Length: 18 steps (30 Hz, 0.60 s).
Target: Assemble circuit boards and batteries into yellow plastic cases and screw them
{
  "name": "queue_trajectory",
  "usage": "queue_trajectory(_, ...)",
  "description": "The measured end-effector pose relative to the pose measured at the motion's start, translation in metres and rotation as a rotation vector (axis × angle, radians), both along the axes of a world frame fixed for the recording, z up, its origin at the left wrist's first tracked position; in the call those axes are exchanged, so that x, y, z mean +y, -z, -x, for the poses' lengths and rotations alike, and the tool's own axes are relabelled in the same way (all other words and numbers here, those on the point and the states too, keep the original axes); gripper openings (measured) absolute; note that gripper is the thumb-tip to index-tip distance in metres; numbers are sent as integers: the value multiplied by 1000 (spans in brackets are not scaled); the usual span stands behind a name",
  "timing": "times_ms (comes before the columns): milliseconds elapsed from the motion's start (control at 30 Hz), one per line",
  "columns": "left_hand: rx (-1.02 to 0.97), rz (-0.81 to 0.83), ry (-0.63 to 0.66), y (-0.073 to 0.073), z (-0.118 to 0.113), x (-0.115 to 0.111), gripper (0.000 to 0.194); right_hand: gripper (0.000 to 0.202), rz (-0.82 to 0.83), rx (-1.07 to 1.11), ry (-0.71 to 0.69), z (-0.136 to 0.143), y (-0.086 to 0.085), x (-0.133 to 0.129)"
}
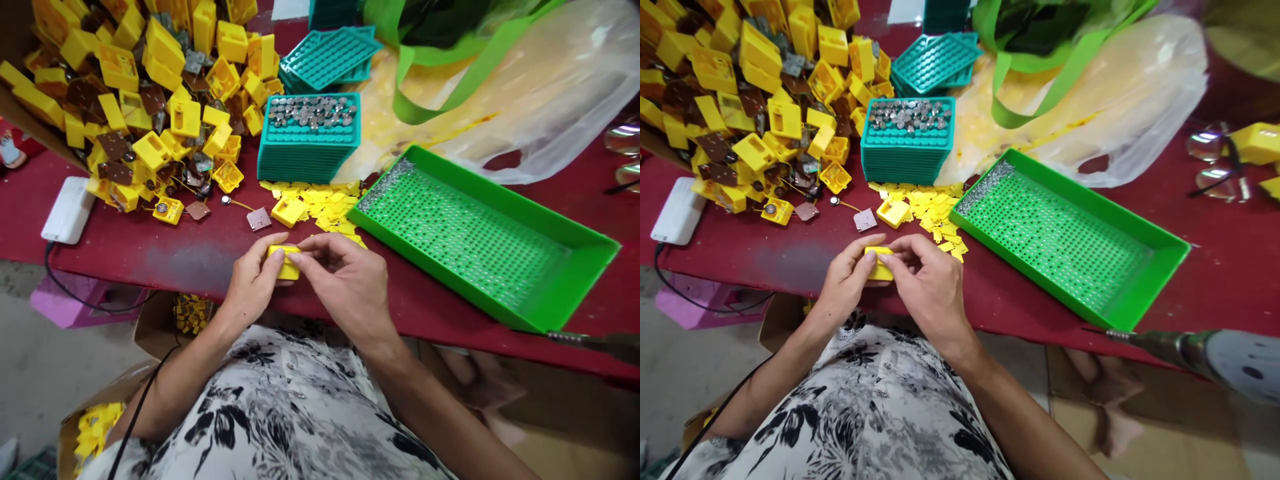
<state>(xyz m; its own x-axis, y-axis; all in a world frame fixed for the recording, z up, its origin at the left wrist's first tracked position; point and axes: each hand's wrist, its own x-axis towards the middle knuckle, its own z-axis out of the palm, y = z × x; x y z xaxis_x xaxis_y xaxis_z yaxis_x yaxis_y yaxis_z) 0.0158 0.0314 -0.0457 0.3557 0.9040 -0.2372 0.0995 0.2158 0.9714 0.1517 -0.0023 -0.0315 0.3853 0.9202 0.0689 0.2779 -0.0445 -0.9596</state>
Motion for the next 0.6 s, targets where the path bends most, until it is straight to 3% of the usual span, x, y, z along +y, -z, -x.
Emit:
queue_trajectory(167,-149,137,-29,-3,0,-3,41,16,-28,-91,-10,-10,-8,-2)
queue_trajectory(267,-182,137,1,-5,1,-4,43,26,58,-78,-105,-15,-5,1)
queue_trajectory(433,-72,8,122,-6,3,-5,48,24,227,23,-273,-20,0,1)
queue_trajectory(600,144,-158,162,-6,-4,-8,45,19,190,-105,-208,-24,5,-4)
